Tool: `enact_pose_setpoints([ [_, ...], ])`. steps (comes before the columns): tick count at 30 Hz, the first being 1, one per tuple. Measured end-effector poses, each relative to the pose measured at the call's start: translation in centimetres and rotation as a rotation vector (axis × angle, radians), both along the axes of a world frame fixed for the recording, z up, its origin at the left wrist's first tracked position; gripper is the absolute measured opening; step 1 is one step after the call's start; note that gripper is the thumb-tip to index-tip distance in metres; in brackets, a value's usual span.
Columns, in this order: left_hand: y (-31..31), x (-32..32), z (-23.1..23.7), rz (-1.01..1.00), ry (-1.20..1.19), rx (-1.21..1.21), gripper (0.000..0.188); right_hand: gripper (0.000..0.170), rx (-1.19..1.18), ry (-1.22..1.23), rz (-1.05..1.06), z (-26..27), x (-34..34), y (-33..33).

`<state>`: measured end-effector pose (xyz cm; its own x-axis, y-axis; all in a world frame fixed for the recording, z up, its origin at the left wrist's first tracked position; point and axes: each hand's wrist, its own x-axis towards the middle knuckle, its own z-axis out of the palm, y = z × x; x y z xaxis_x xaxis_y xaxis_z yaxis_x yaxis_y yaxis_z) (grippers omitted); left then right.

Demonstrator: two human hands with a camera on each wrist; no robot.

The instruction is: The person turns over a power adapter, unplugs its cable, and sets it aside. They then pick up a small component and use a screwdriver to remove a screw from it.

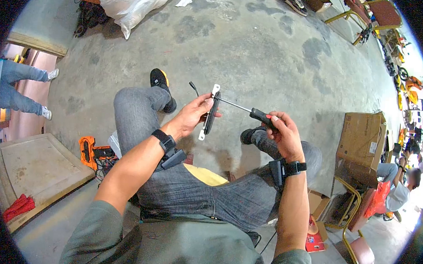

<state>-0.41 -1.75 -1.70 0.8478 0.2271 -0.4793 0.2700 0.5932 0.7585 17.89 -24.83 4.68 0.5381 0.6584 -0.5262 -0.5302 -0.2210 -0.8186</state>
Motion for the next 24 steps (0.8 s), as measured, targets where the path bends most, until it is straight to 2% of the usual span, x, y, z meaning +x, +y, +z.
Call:
enact_pose_setpoints([
  [7,0.1,-0.1,-0.3,-0.019,0.019,0.012,0.051,0.044,-0.101,0.031,0.013,0.8,-0.3,0.3],
  [9,0.1,-0.1,-0.2,-0.028,0.015,0.032,0.051,0.051,-0.226,0.032,-0.048,0.8,-0.1,0.2],
  [16,0.2,-0.1,-0.3,-0.055,-0.003,0.037,0.05,0.042,-0.278,0.059,-0.037,-0.1,0.3,-0.5],
  [19,0.1,-0.2,0.0,-0.063,0.013,0.037,0.05,0.033,-0.202,0.001,-0.048,-0.4,0.4,-0.5],
  [21,0.2,-0.1,-0.2,-0.052,0.001,0.042,0.05,0.026,-0.07,-0.022,-0.078,-0.5,0.1,-0.6],
  [24,0.2,-0.1,-0.2,-0.053,-0.001,0.053,0.049,0.025,0.024,-0.039,-0.054,-0.5,0.1,-0.6],
])
